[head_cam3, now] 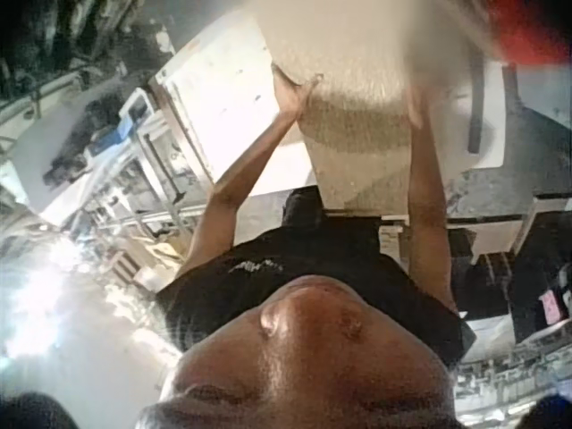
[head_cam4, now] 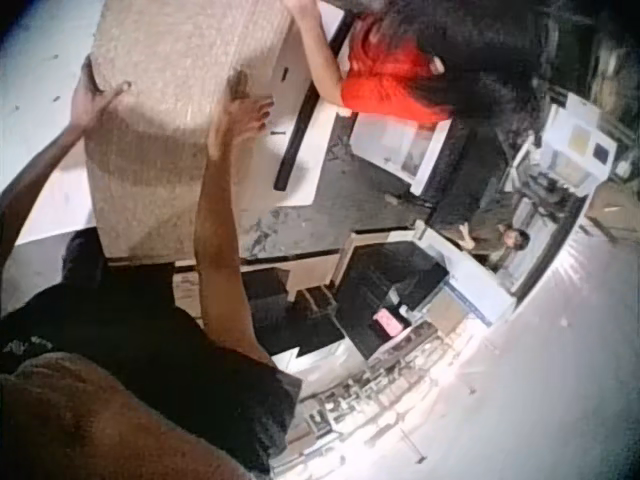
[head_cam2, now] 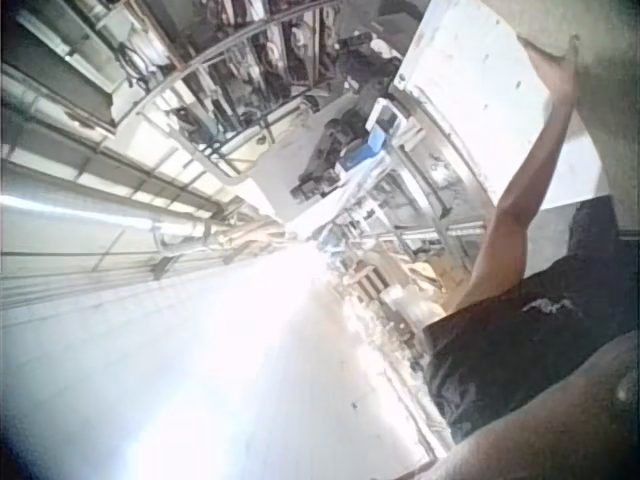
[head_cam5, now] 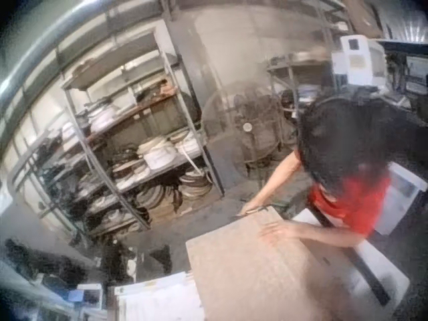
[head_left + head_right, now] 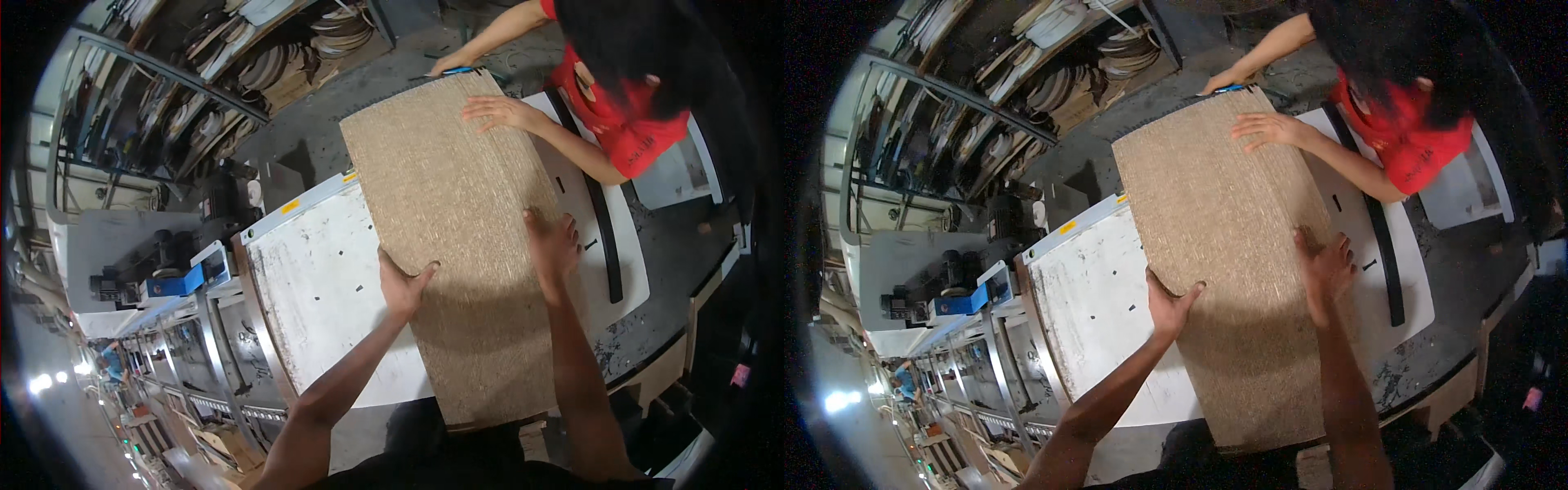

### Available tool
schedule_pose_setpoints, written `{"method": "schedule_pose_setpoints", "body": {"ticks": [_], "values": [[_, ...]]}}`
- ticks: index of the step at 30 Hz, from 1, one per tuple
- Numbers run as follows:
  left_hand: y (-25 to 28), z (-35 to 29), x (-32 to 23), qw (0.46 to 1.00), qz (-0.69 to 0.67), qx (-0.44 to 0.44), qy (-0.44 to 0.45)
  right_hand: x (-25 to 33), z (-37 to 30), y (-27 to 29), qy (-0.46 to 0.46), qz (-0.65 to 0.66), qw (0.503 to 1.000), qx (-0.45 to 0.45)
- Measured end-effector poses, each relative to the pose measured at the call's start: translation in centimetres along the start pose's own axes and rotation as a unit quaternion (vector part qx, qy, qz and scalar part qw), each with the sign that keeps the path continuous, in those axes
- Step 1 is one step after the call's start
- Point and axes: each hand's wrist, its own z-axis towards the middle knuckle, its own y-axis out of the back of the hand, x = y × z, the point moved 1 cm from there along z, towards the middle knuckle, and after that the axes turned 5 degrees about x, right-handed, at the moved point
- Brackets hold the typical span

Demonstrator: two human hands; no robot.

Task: The person retrieves wood panels from a pallet, arranges them on a workbench, and holds the stacked panels while a coworker trims the edges with a utility knife.

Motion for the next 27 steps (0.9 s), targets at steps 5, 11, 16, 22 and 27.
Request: {"method": "schedule_pose_setpoints", "body": {"ticks": [5,11,16,22,27], "values": [[-0.5,-0.3,1.1,1.0,0.006,0.011,0.011,-0.6,0.1,-0.3,-0.003,0.018,1.0,-0.003],[-0.1,0.1,1.0,0.997,0.017,0.041,0.062,-0.5,0.3,-2.3,-0.011,-0.018,0.997,-0.073],[-0.2,0.2,1.1,0.993,0.031,0.063,0.099,-0.7,0.4,-2.3,-0.022,0.008,0.998,-0.056],[-0.4,0.0,2.1,0.991,-0.007,0.076,0.109,-0.3,0.4,-1.2,-0.048,0.029,0.998,-0.015],[-0.3,0.1,1.7,0.991,0.054,0.064,0.101,0.2,0.6,-0.8,-0.065,0.001,0.998,-0.011]]}}
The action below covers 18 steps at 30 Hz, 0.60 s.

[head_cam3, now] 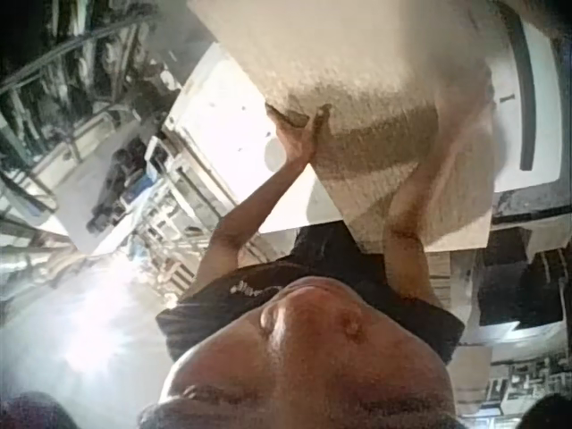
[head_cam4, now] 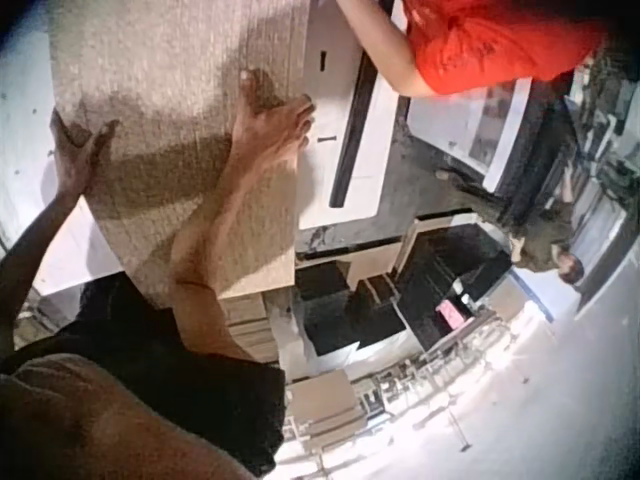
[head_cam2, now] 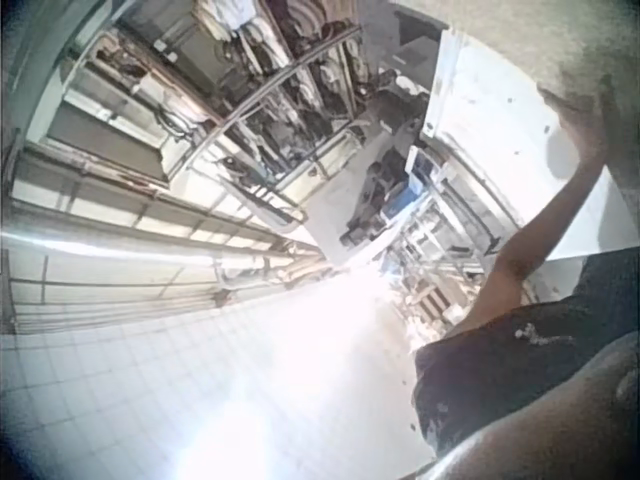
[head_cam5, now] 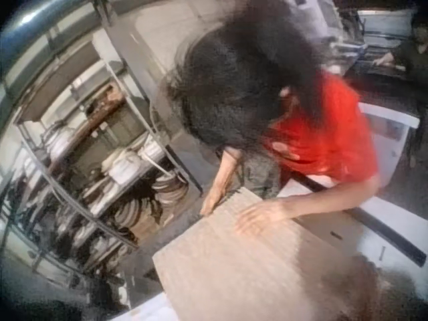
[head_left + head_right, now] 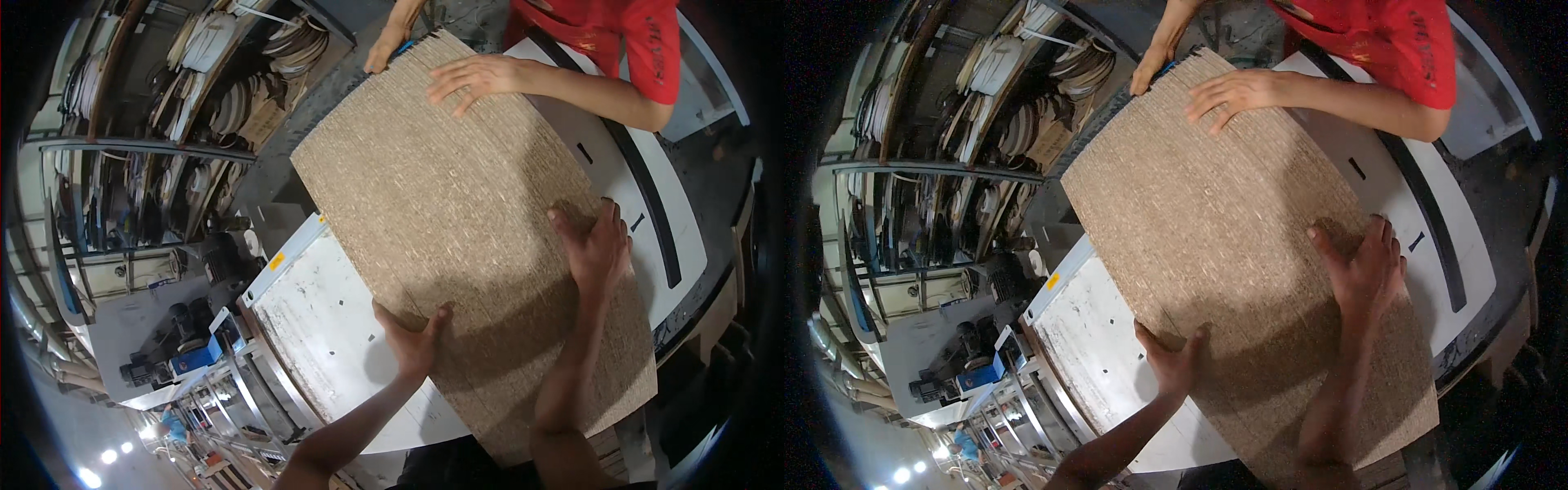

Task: The person retrieves wood panels from a pallet, arranges them on a workbench, and holds the stacked panels while a coworker trims the edges with a utility knife.

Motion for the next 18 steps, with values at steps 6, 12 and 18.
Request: {"method": "schedule_pose_setpoints", "body": {"ticks": [6,12,18], "values": [[0.2,-0.2,-0.8,1.0,-0.009,0.008,0.017,-0.3,0.1,-0.3,0.009,0.004,1.0,-0.012],[0.1,-0.2,-1.2,1.0,0.012,-0.003,0.013,-0.6,0.0,-0.5,0.022,0.028,0.999,-0.033],[0.2,-0.2,-0.6,1.0,0.016,0.002,0.003,-0.7,0.0,-0.6,0.028,0.027,0.998,-0.045]]}}
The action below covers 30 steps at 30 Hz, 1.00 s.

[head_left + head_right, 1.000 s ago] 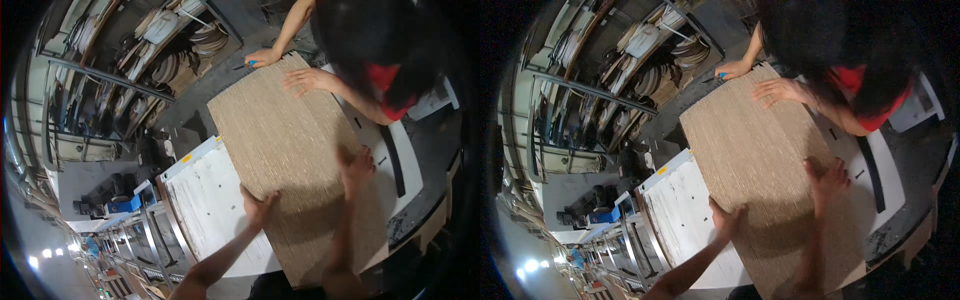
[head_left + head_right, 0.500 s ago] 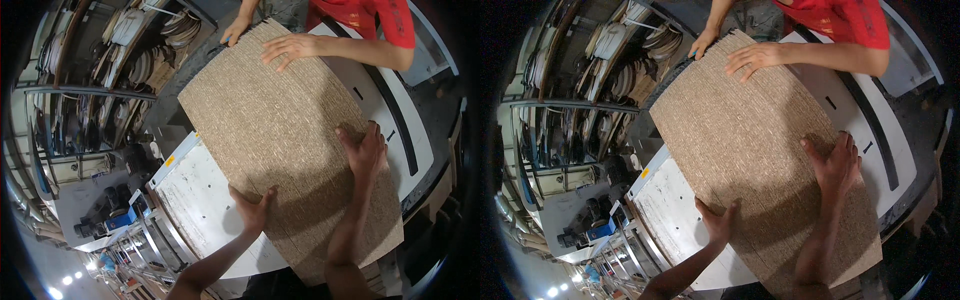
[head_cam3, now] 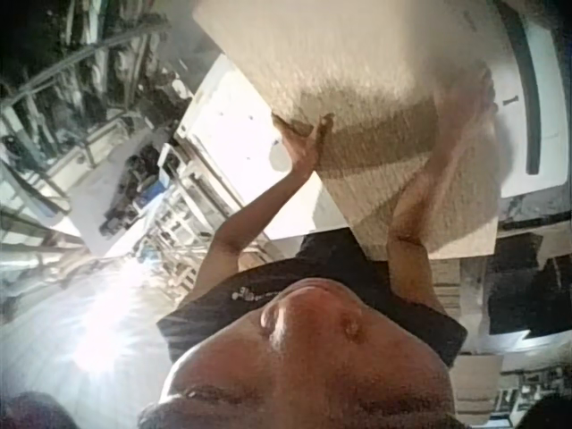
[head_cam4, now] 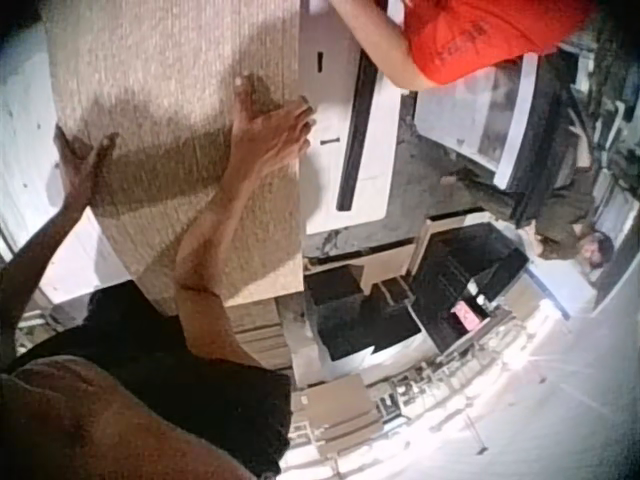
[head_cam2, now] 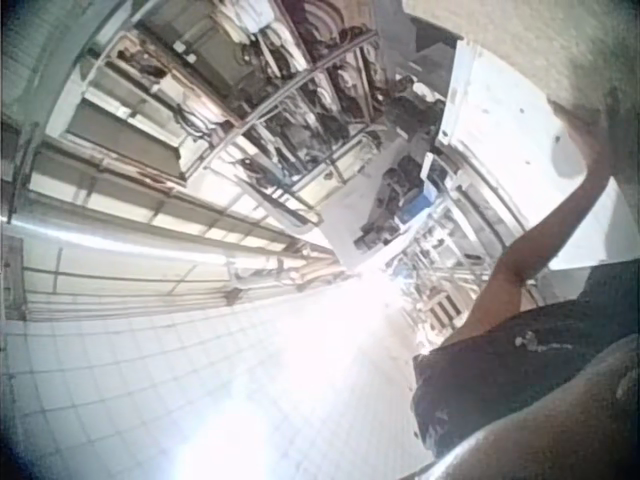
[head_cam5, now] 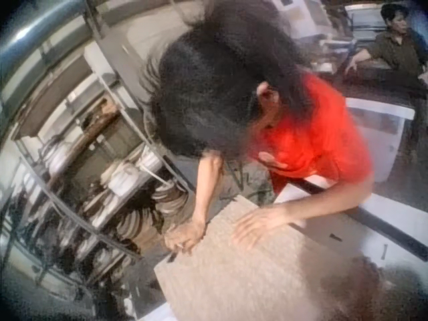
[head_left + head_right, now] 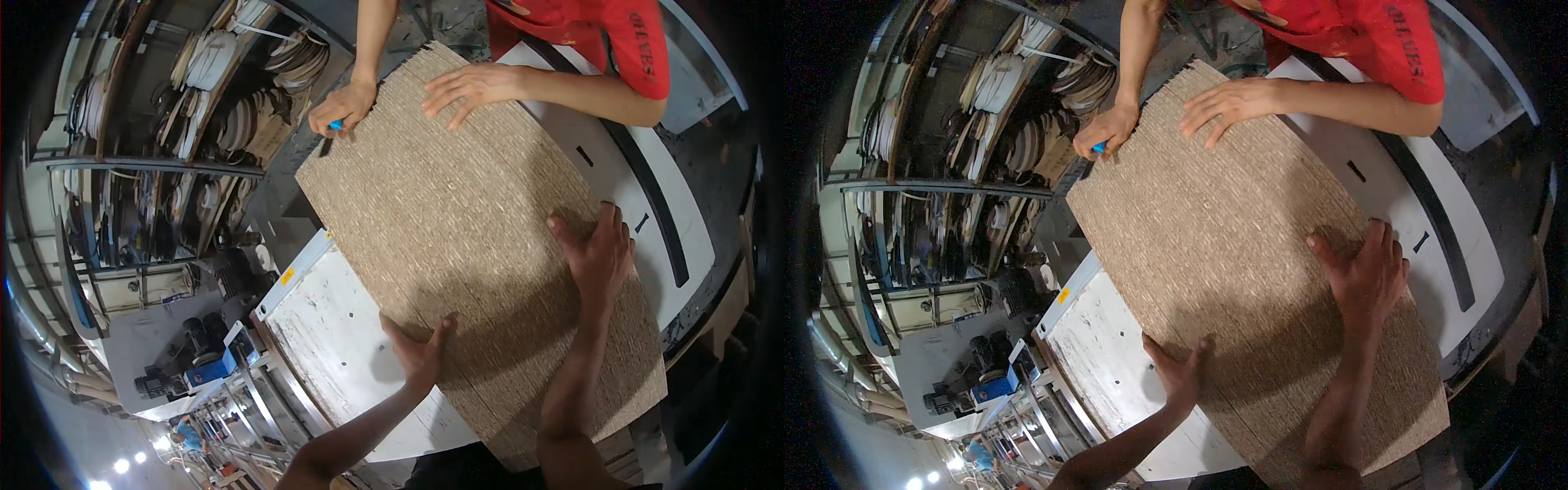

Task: The person retrieves wood panels from a pallet, arranges them on a workbench, and holds the stacked panels while a coworker trims the edges with a utility knife.

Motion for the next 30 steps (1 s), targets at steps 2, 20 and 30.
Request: {"method": "schedule_pose_setpoints", "body": {"ticks": [2,20,30], "values": [[0.0,0.0,0.5,1.0,0.007,-0.004,0.005,0.0,-0.1,0.0,0.002,0.004,1.0,-0.002],[-0.1,-0.1,0.8,1.0,-0.001,-0.005,-0.001,0.5,-0.2,0.7,0.006,-0.008,1.0,-0.009],[0.0,-0.2,-0.2,1.0,0.003,0.0,0.013,0.3,-0.2,0.8,0.003,0.0,1.0,-0.004]]}}
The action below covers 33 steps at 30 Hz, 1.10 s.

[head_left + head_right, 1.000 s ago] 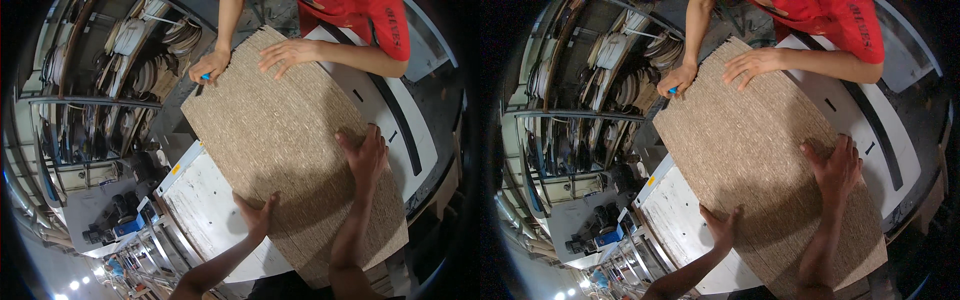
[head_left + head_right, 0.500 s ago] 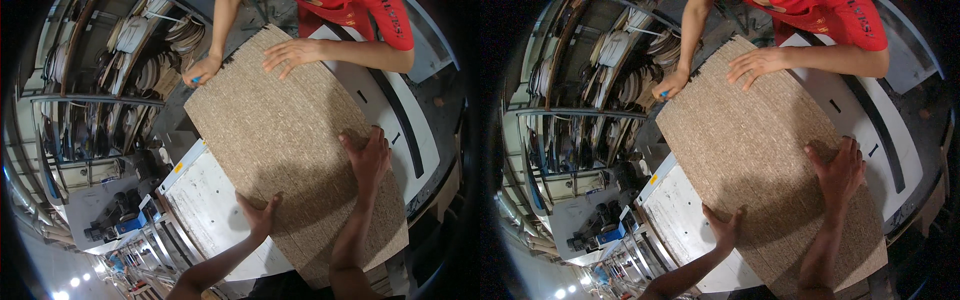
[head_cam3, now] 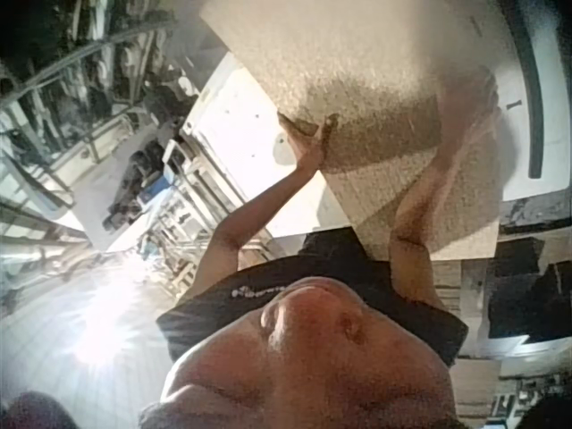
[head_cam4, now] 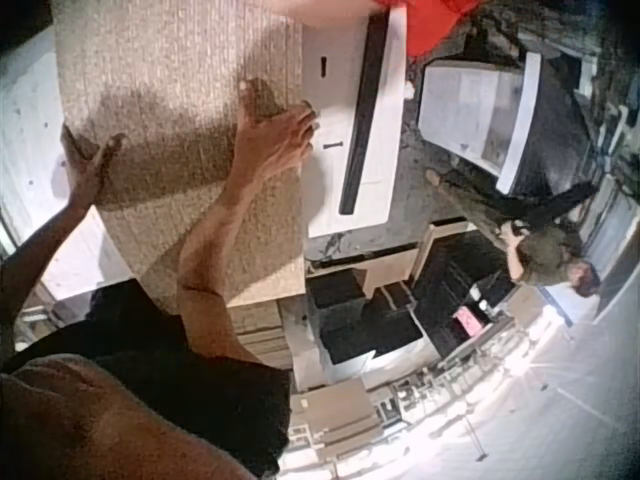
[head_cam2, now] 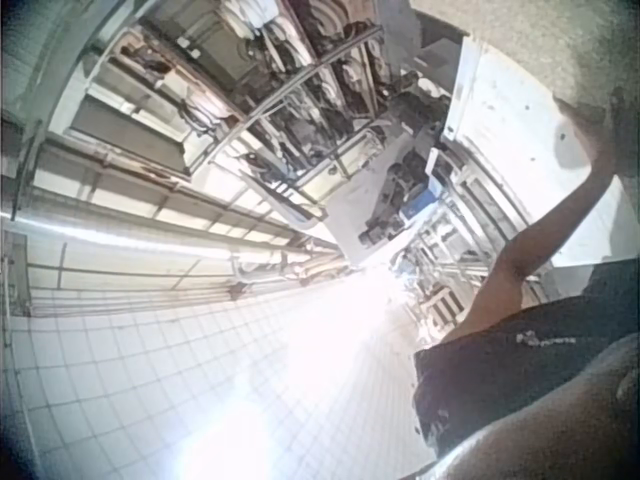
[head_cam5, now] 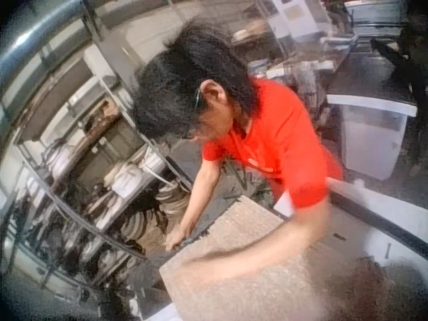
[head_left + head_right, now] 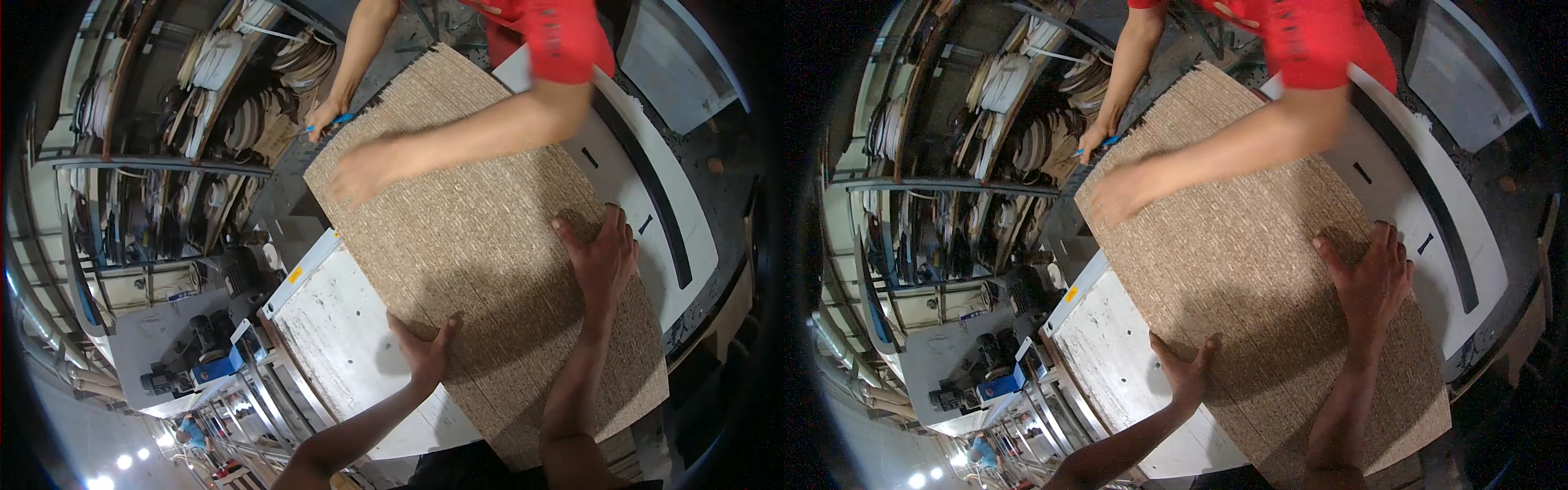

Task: The person retrieves wood panels from a pallet, arranges them on a workbench, and holds the stacked panels while a coworker trims the edges with a utility knife.

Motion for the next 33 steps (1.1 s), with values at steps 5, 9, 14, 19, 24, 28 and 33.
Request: {"method": "schedule_pose_setpoints", "body": {"ticks": [5,9,14,19,24,28,33], "values": [[0.11,0.1,0.02,0.999,0.006,0.029,0.018,-0.02,-0.12,0.04,0.0,0.014,1.0,-0.001],[0.05,0.19,0.15,1.0,0.01,0.011,-0.017,0.03,-0.14,0.15,0.013,0.02,0.999,-0.03],[-0.1,0.01,0.72,1.0,0.0,0.004,-0.016,0.15,-0.02,0.31,0.016,0.02,0.999,-0.03],[-0.15,0.06,0.88,1.0,0.022,-0.004,-0.003,0.22,-0.01,0.4,0.022,0.028,0.999,-0.034],[-0.03,0.06,0.42,0.999,0.002,0.004,-0.031,0.1,-0.06,0.36,0.02,0.009,0.999,-0.036],[0.15,0.0,0.17,0.999,-0.023,0.04,-0.005,0.11,-0.07,0.36,0.026,0.003,0.999,-0.035],[0.28,0.01,0.05,0.998,-0.031,0.053,0.008,0.16,-0.04,0.4,0.012,-0.001,1.0,-0.022]]}}
